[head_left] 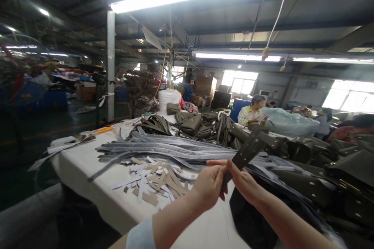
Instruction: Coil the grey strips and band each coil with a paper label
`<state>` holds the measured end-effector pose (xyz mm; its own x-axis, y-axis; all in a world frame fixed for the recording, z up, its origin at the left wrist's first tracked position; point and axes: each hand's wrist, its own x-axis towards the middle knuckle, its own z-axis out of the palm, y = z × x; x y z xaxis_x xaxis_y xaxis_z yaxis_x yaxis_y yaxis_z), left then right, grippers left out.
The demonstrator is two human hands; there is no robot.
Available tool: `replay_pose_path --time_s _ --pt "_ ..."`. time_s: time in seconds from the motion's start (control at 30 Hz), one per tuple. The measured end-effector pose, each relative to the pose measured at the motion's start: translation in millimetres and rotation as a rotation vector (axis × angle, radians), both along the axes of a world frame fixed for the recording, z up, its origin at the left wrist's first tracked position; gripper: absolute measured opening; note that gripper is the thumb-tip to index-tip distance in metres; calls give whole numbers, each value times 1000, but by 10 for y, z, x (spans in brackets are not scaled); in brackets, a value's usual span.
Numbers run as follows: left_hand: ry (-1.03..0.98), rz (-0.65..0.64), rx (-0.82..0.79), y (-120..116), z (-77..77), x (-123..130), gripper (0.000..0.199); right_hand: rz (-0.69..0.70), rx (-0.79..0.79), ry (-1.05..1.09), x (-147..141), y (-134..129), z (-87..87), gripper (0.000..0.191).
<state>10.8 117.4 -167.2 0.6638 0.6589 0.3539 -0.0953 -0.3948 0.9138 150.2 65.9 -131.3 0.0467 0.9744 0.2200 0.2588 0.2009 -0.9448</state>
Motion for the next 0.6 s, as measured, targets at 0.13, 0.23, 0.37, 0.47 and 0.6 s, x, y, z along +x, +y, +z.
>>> replay_pose_path --time_s 0.13,0.23,0.37,0.47,0.6 --pt "16 11 -7 14 51 18 59 -144 152 157 99 32 159 56" --pt "73 19 27 7 18 8 61 -390 379 367 313 72 398 60" --pt "111 12 55 3 6 21 62 -429 442 297 432 74 487 59" --pt "107 16 51 7 23 31 61 -426 463 259 422 46 454 50" --pt "128 36 70 4 43 10 63 -509 583 206 486 33 505 61"
